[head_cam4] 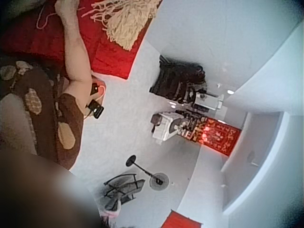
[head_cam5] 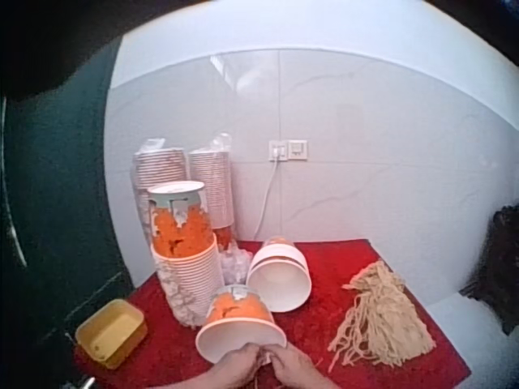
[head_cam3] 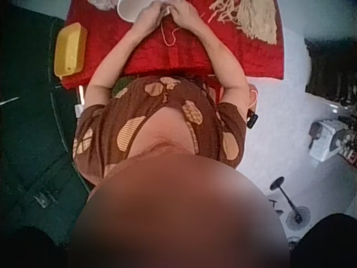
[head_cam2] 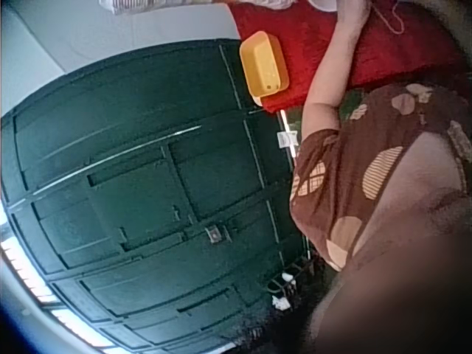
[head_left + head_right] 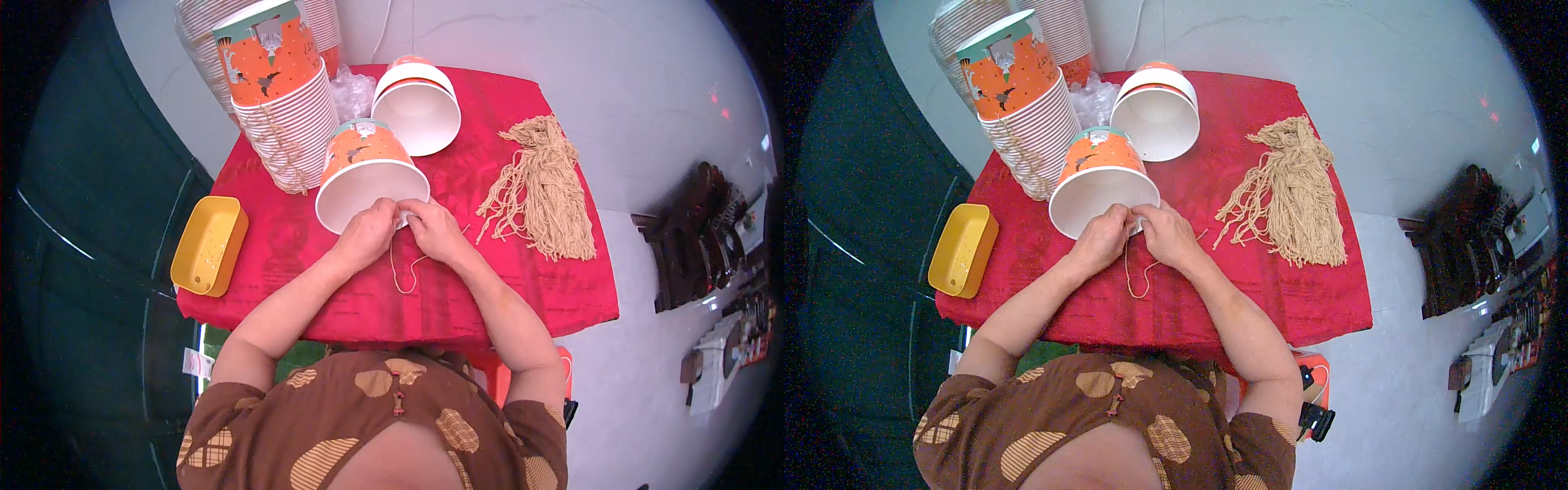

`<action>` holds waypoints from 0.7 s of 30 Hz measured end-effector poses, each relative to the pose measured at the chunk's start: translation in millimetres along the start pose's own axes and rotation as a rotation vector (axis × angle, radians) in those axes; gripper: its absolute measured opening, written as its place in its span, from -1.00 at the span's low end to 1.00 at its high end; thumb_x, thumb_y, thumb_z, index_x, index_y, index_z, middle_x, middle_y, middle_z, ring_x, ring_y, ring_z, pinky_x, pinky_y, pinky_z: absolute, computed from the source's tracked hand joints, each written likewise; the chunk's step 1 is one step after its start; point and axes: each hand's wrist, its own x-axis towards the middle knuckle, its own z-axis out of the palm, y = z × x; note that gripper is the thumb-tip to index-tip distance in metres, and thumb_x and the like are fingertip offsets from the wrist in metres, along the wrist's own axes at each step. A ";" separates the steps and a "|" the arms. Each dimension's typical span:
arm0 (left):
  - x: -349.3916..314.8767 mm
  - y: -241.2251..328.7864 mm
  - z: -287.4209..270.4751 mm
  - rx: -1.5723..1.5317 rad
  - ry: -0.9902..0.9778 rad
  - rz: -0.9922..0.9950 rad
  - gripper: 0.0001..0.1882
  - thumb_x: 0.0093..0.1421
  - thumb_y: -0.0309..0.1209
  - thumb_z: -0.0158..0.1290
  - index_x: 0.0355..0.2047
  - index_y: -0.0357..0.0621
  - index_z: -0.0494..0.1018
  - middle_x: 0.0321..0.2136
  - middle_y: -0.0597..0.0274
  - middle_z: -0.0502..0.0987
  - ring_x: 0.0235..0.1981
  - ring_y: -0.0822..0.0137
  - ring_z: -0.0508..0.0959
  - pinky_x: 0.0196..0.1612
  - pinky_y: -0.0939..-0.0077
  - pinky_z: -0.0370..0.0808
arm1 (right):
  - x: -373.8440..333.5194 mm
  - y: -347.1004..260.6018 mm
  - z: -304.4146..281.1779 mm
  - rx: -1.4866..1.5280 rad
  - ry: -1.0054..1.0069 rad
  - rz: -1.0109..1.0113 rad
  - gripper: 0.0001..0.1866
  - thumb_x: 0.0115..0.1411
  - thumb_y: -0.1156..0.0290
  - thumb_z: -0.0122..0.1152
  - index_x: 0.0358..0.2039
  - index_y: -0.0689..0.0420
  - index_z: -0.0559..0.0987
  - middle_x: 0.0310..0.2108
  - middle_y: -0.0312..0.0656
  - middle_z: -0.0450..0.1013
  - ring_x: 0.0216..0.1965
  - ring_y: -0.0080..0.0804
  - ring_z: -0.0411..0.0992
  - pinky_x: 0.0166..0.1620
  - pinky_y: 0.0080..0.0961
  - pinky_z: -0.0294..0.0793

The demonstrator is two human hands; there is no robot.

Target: Thread a string through pre-punched holes in paper buckets.

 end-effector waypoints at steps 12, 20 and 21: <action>-4.0 -4.9 2.1 0.014 0.059 0.123 -0.83 0.16 -0.47 0.08 -0.33 -0.25 0.32 -0.48 -0.12 0.51 -0.44 -0.13 0.56 -0.43 0.09 0.49 | 1.9 -1.0 -8.0 0.063 -0.140 -0.007 -0.83 0.12 0.46 0.08 -0.28 0.21 0.56 -0.22 0.16 0.45 -0.17 0.10 0.45 -0.11 -0.13 0.43; -4.9 -1.5 -7.3 -0.191 0.037 -0.014 -0.91 0.17 -0.48 0.05 -0.36 -0.23 0.39 -0.43 -0.08 0.52 -0.37 -0.10 0.56 -0.34 0.16 0.48 | 0.4 -3.7 -10.0 0.002 -0.070 -0.045 -0.89 0.10 0.52 0.13 -0.34 0.26 0.52 -0.43 0.06 0.49 -0.37 -0.07 0.49 -0.29 -0.27 0.46; -4.9 -2.1 -8.7 -0.191 0.038 -0.015 -0.91 0.17 -0.48 0.05 -0.36 -0.23 0.39 -0.43 -0.08 0.52 -0.37 -0.10 0.56 -0.34 0.16 0.48 | 0.3 -2.6 -9.2 -0.003 -0.070 -0.053 -0.88 0.09 0.52 0.13 -0.35 0.26 0.52 -0.43 0.06 0.49 -0.36 -0.07 0.49 -0.29 -0.27 0.46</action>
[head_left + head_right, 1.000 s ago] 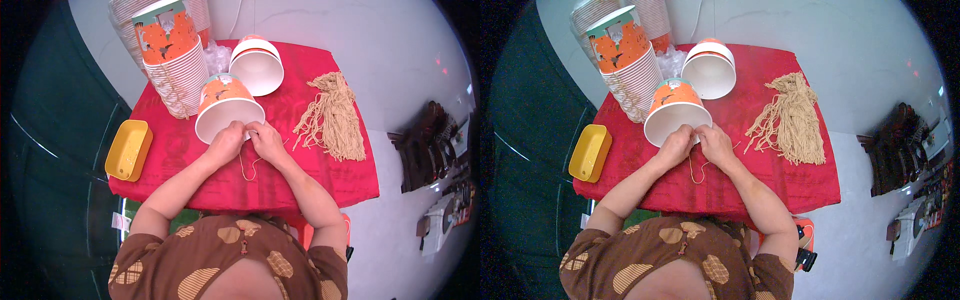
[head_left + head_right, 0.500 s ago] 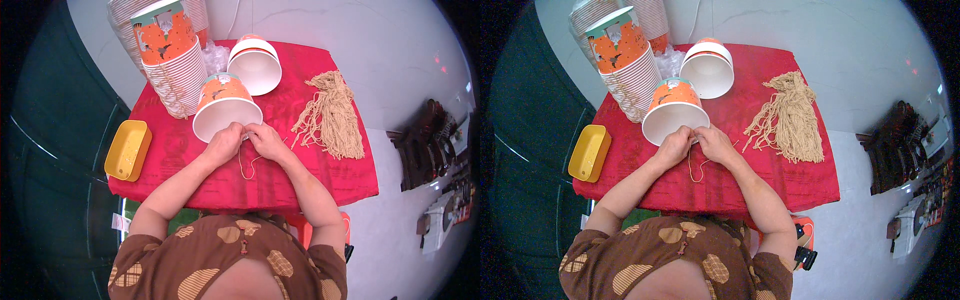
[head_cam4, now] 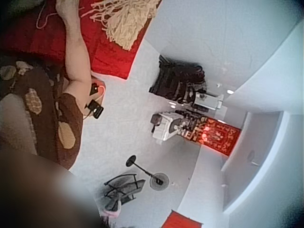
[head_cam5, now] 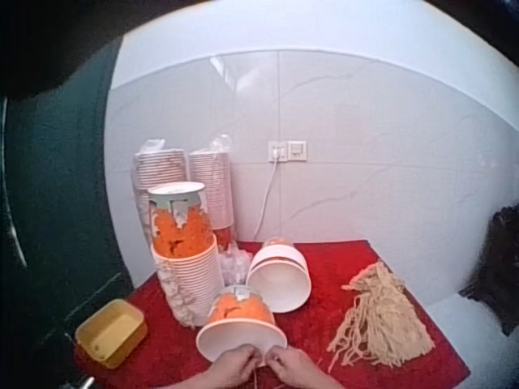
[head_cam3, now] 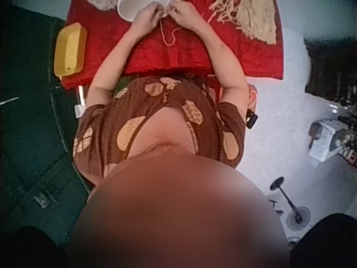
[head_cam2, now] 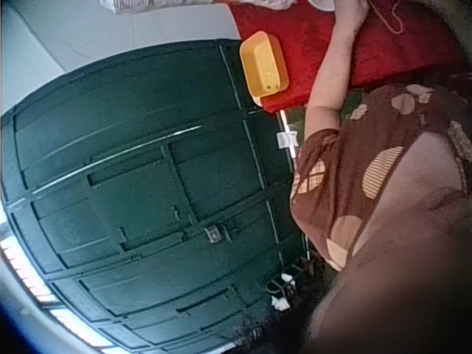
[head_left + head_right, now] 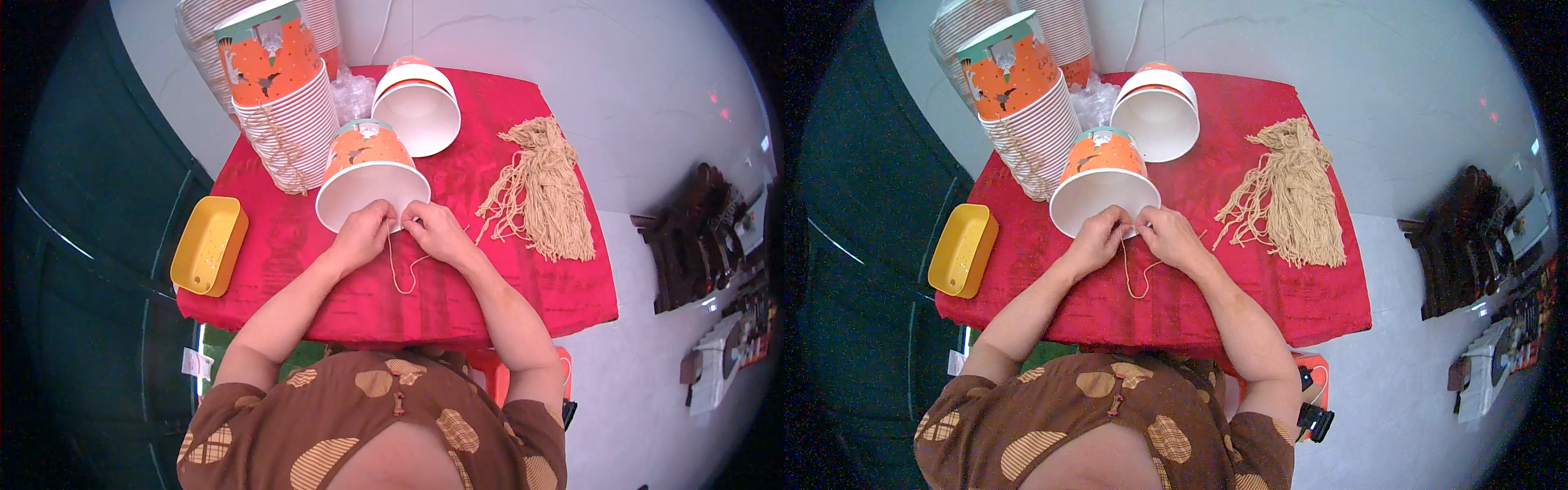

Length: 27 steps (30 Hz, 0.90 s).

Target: Thread a string through pre-punched holes in paper buckets.

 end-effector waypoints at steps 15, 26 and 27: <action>2.5 -3.3 0.2 -0.012 0.058 -0.056 -0.96 0.10 -0.59 -0.04 -0.42 -0.32 0.39 -0.42 -0.13 0.49 -0.35 -0.12 0.53 -0.28 0.14 0.45 | -5.7 -6.6 -7.0 -0.039 -0.106 -0.108 -0.90 0.01 0.57 0.16 -0.40 0.23 0.50 -0.41 0.00 0.42 -0.35 -0.08 0.43 -0.26 -0.28 0.44; 3.8 -3.4 4.3 0.029 0.112 -0.116 -0.96 0.07 -0.60 -0.05 -0.44 -0.33 0.38 -0.40 -0.18 0.48 -0.32 -0.19 0.51 -0.25 0.07 0.45 | -5.8 -10.4 -14.1 -0.049 -0.095 -0.161 -0.91 -0.03 0.53 0.12 -0.55 0.30 0.53 -0.37 0.10 0.42 -0.24 0.04 0.41 -0.17 -0.16 0.44; 3.8 -3.5 3.9 0.029 0.113 -0.117 -0.96 0.07 -0.60 -0.05 -0.44 -0.33 0.38 -0.40 -0.18 0.48 -0.32 -0.19 0.51 -0.25 0.07 0.45 | -5.2 -10.7 -16.0 -0.066 -0.110 -0.143 -0.90 -0.03 0.52 0.11 -0.55 0.30 0.53 -0.37 0.10 0.42 -0.25 0.03 0.42 -0.17 -0.17 0.45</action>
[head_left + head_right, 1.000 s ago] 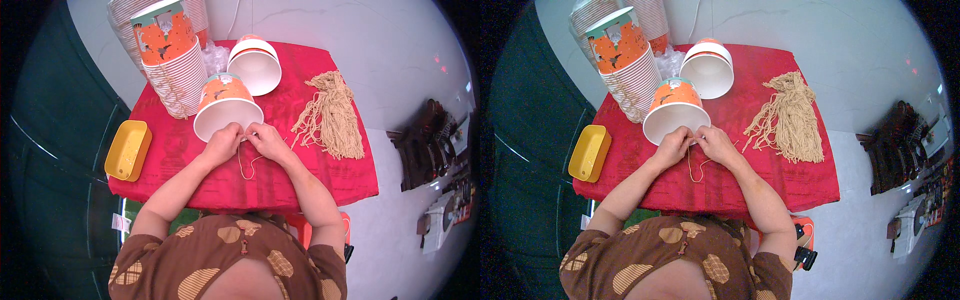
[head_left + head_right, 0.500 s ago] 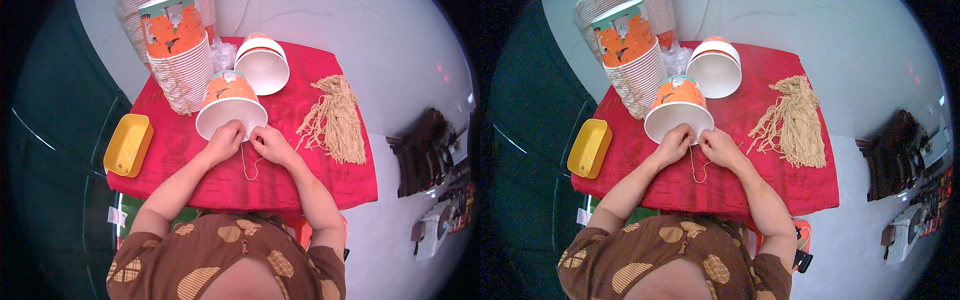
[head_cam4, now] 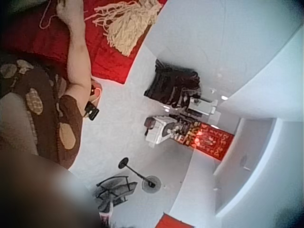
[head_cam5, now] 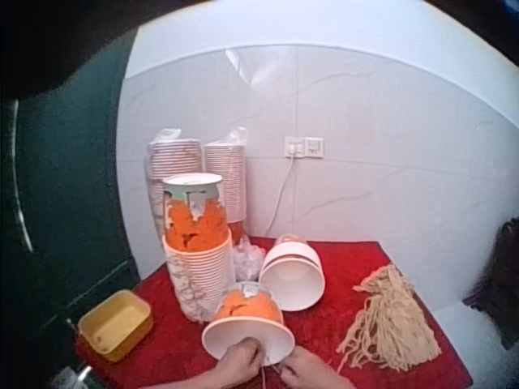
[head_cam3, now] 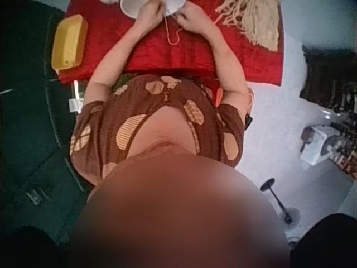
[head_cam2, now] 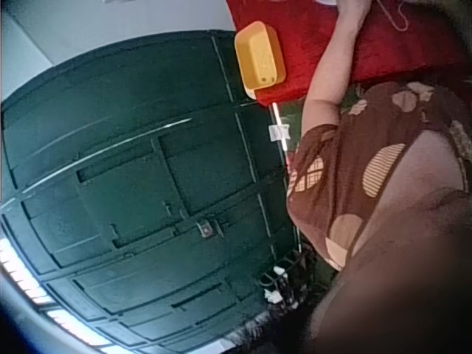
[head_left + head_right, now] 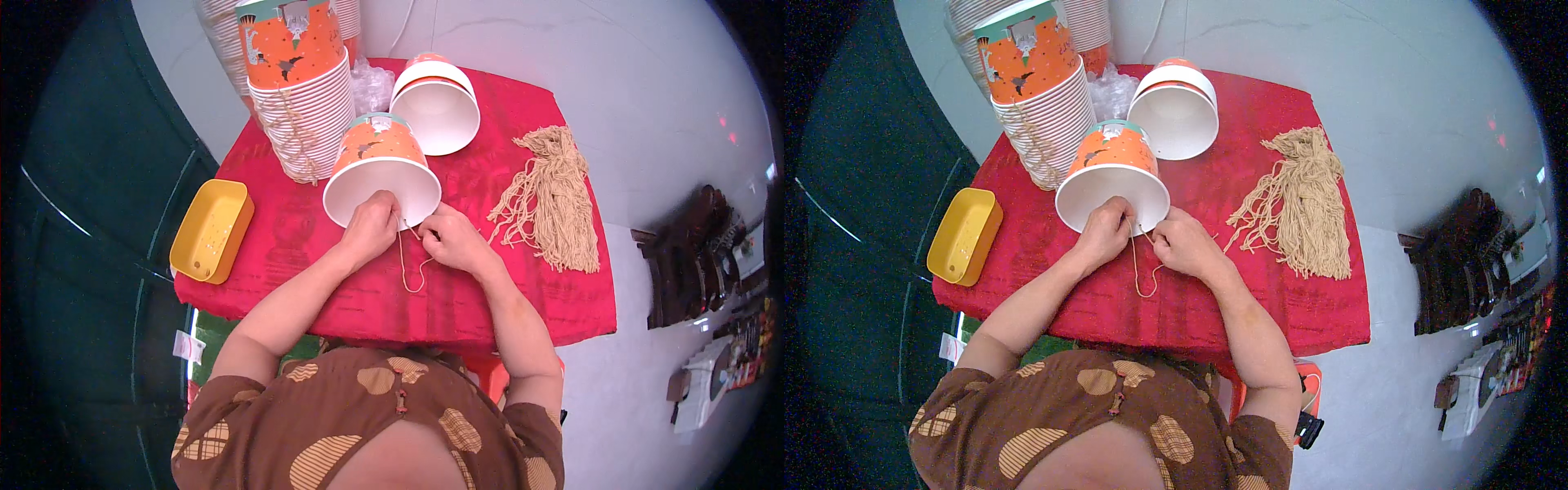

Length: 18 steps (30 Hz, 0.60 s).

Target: Thread a string through pre-punched holes in paper buckets.

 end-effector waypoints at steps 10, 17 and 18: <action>0.6 -0.5 -2.2 -0.034 -0.019 -0.002 -0.96 0.09 -0.59 -0.04 -0.44 -0.32 0.39 -0.41 -0.15 0.48 -0.33 -0.15 0.52 -0.25 0.10 0.45 | 1.1 -14.8 12.9 -0.099 0.110 0.094 -0.87 0.02 0.49 0.16 -0.56 0.29 0.54 -0.40 0.08 0.45 -0.30 0.04 0.45 -0.21 -0.11 0.45; -1.3 5.5 -2.0 -0.110 -0.022 0.008 -0.95 0.11 -0.57 -0.02 -0.43 -0.32 0.40 -0.44 -0.12 0.49 -0.35 -0.09 0.54 -0.26 0.18 0.47 | -1.7 -3.8 10.3 -0.173 0.101 0.107 -0.91 0.02 0.53 0.14 -0.53 0.29 0.53 -0.39 0.04 0.43 -0.29 0.02 0.44 -0.23 -0.14 0.45; -1.8 6.8 -2.1 -0.109 -0.024 0.007 -0.95 0.11 -0.57 -0.02 -0.43 -0.32 0.40 -0.44 -0.12 0.49 -0.35 -0.09 0.54 -0.26 0.18 0.47 | -1.4 -3.1 7.6 -0.167 0.112 0.107 -0.91 0.03 0.53 0.13 -0.54 0.29 0.52 -0.40 0.03 0.43 -0.29 0.01 0.44 -0.22 -0.14 0.45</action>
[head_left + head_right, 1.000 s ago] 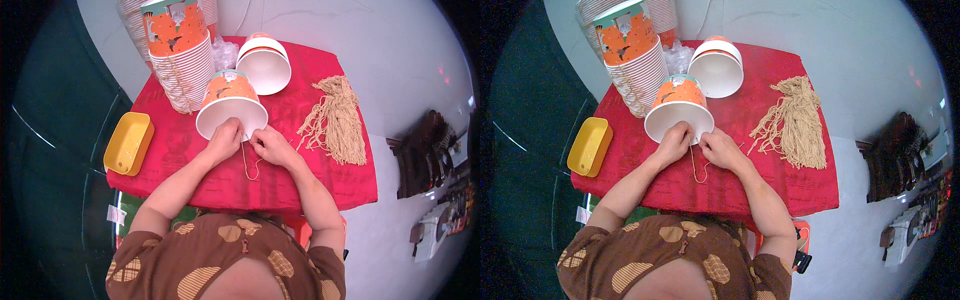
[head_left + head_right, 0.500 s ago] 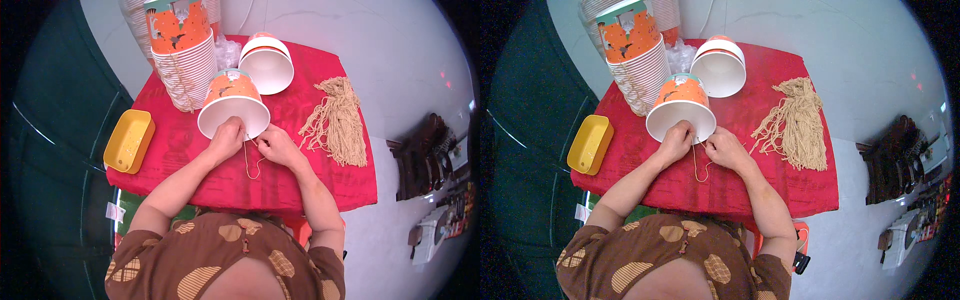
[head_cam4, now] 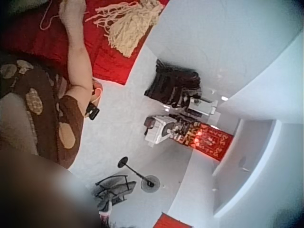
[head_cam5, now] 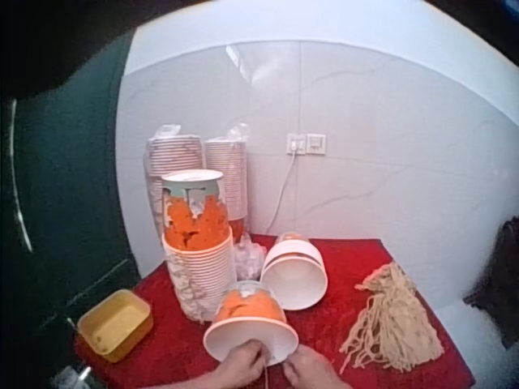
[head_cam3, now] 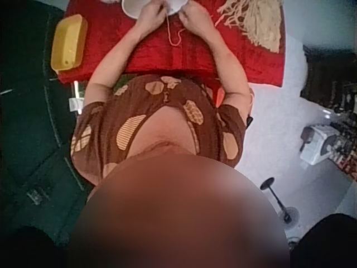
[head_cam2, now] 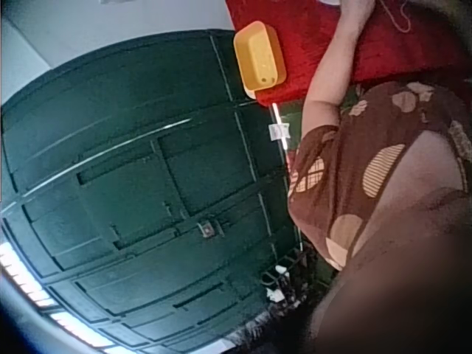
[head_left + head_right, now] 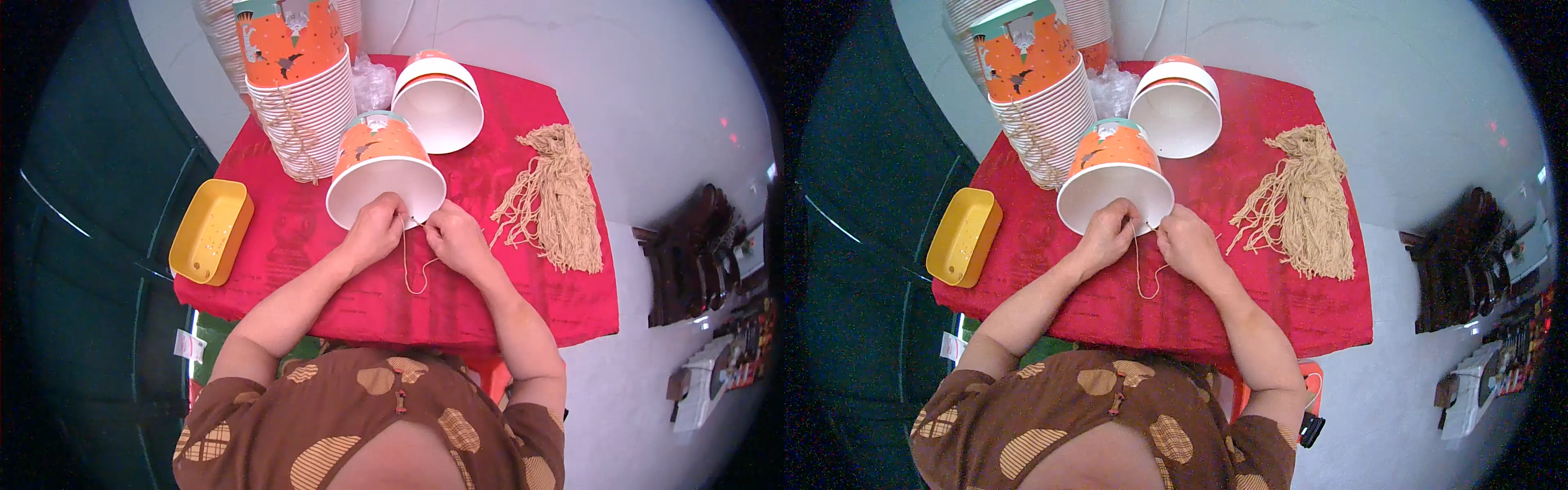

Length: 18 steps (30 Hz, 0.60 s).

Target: Thread a string through pre-punched holes in paper buckets.

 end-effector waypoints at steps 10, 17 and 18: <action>2.2 5.7 2.1 -0.033 -0.043 -0.043 -0.84 0.10 -0.48 0.08 -0.53 -0.34 0.40 -0.49 -0.08 0.47 -0.41 -0.03 0.51 -0.32 0.20 0.44 | 1.5 14.4 -9.0 0.002 0.006 0.002 -0.90 0.04 0.49 0.15 -0.47 0.24 0.58 -0.41 -0.04 0.44 -0.29 -0.06 0.44 -0.20 -0.19 0.45; 5.2 -7.2 6.8 -0.075 -0.019 -0.043 -0.89 0.06 -0.52 -0.01 -0.54 -0.34 0.41 -0.48 -0.08 0.48 -0.41 -0.03 0.51 -0.34 0.22 0.44 | 1.3 16.5 -0.7 -0.022 0.013 0.000 -0.91 -0.01 0.54 0.12 -0.54 0.28 0.57 -0.41 0.00 0.43 -0.28 -0.03 0.40 -0.16 -0.20 0.41; 6.4 -8.0 7.2 -0.076 -0.021 -0.042 -0.89 0.06 -0.52 -0.01 -0.54 -0.34 0.41 -0.48 -0.08 0.48 -0.41 -0.03 0.51 -0.34 0.22 0.44 | 1.8 18.4 1.9 -0.021 0.046 -0.017 -0.91 -0.02 0.55 0.11 -0.56 0.29 0.56 -0.40 0.02 0.43 -0.27 -0.01 0.38 -0.16 -0.20 0.40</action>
